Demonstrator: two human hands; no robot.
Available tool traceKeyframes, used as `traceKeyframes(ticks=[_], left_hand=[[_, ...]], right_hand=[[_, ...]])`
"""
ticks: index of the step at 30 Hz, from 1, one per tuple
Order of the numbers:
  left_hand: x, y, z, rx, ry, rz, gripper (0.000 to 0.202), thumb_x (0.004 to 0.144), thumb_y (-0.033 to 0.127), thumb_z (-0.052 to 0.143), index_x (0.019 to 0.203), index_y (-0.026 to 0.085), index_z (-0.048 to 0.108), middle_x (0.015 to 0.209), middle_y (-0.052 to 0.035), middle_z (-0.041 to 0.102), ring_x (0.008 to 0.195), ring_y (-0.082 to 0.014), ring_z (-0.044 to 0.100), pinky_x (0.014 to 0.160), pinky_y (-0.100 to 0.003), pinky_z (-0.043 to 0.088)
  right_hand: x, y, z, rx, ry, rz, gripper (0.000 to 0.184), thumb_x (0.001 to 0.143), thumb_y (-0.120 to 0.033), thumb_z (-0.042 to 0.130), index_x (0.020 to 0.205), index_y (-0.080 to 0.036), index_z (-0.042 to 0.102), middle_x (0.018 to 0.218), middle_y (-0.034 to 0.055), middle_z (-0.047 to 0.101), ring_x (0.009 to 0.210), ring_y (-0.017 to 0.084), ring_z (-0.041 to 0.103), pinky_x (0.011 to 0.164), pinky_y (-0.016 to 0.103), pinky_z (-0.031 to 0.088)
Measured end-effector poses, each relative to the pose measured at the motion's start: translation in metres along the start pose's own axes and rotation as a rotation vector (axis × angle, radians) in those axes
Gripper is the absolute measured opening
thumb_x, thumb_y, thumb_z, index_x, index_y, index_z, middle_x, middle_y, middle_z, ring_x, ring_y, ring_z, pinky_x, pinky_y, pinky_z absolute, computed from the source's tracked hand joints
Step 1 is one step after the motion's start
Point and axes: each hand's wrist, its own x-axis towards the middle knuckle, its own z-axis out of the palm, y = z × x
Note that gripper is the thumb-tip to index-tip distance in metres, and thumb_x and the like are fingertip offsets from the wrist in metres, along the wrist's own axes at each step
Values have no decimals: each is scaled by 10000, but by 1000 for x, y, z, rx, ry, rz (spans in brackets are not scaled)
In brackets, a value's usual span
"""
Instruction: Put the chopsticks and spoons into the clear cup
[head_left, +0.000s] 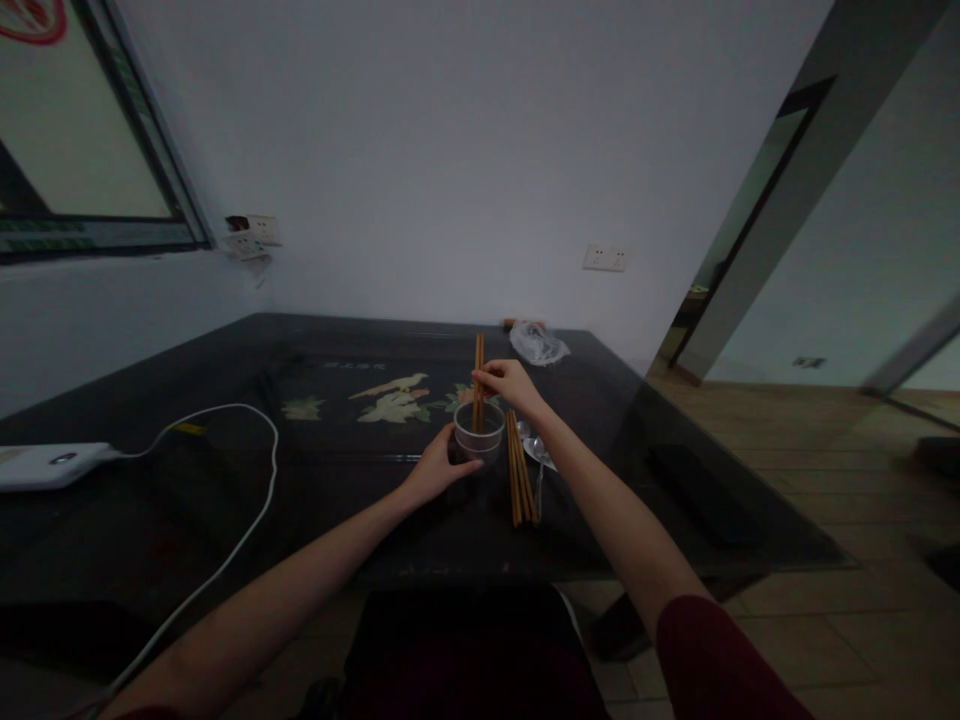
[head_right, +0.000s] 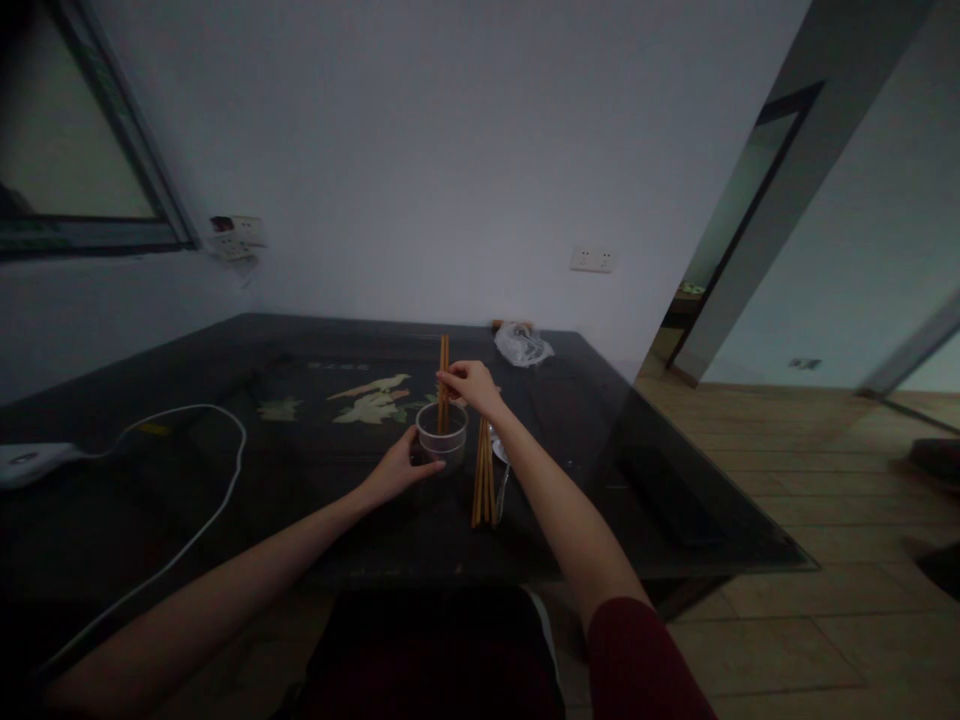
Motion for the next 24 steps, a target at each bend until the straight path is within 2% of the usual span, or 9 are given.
traceKeyframes(ticks=[9, 16, 24], left_hand=[[0, -5, 0, -12, -16, 12, 655, 655, 298, 737, 1212, 143, 430, 1228, -151, 563, 1103, -260, 566, 960, -428, 437], [1, -5, 0, 12, -8, 10, 660, 652, 293, 737, 1218, 139, 433, 1243, -155, 556, 1098, -256, 569, 948, -418, 445], [1, -6, 0, 13, -10, 9, 673, 652, 296, 741, 1230, 145, 434, 1236, -157, 564, 1103, -262, 569, 952, -428, 441]], right_hand=[[2, 3, 0, -98, 31, -7, 287, 748, -409, 623, 650, -140, 599, 544, -8, 593, 498, 106, 562, 516, 210, 461], [5, 11, -3, -55, -37, 43, 166, 746, -289, 643, 696, -140, 591, 596, 1, 628, 512, 112, 588, 534, 226, 496], [5, 8, -4, 19, -41, 71, 143, 734, -261, 674, 763, -128, 630, 638, 14, 663, 530, 114, 602, 540, 219, 500]])
